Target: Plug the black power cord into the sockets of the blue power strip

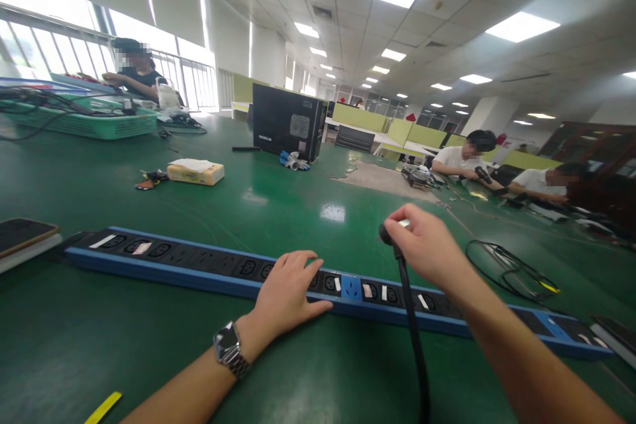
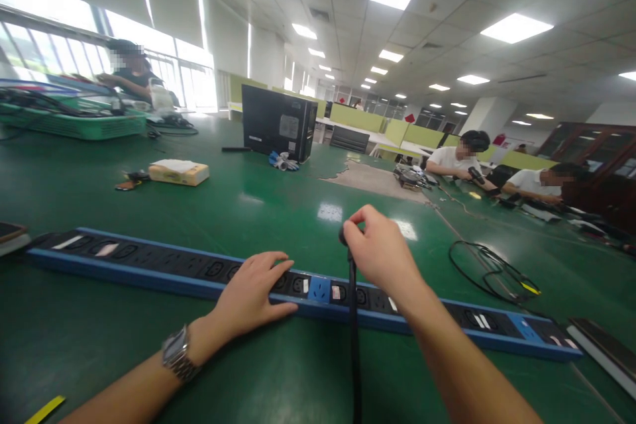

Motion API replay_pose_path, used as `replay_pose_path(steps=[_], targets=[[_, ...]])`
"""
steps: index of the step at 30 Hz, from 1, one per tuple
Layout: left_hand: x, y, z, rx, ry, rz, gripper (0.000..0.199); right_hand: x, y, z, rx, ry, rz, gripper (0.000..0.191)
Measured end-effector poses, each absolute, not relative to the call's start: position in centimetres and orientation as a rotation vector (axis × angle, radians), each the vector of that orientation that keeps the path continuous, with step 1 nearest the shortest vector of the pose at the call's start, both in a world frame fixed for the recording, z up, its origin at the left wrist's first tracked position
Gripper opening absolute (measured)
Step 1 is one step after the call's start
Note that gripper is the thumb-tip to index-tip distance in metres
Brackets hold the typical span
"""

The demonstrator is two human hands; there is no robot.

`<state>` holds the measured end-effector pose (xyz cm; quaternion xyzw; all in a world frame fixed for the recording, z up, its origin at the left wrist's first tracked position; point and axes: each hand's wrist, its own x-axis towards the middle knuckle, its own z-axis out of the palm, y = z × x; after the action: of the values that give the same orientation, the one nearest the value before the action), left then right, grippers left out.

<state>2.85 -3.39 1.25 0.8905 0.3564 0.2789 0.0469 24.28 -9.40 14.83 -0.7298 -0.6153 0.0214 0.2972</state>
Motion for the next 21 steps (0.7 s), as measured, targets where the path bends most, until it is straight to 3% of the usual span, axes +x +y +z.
replay_pose_path(steps=[4, 9, 14, 16, 18, 21], targets=[[4.0, -7.3, 2.6, 2.464, 0.748, 0.903, 0.042, 26.5, -8.7, 20.1, -1.653, -1.404, -0.063, 0.020], [6.8, -13.5, 3.1, 1.841, 0.253, 0.706, 0.075, 26.9, -6.8, 24.1, -1.330, -1.114, -0.133, 0.021], [9.3, -13.3, 7.3, 1.323, 0.154, 0.967, 0.081, 23.0, -7.2, 22.3, -1.303, -1.406, -0.343, 0.025], [10.2, -12.9, 9.6, 1.145, 0.090, 0.979, 0.072, 21.2, -7.5, 21.2, -1.293, -1.474, -0.464, 0.024], [11.1, -12.7, 11.3, 0.972, 0.114, 1.012, 0.051, 19.8, -7.7, 20.8, -1.261, -1.531, -0.499, 0.027], [11.5, -11.7, 12.9, 0.807, 0.170, 1.124, 0.040, 19.3, -8.3, 20.8, -1.200, -1.623, -0.195, 0.035]])
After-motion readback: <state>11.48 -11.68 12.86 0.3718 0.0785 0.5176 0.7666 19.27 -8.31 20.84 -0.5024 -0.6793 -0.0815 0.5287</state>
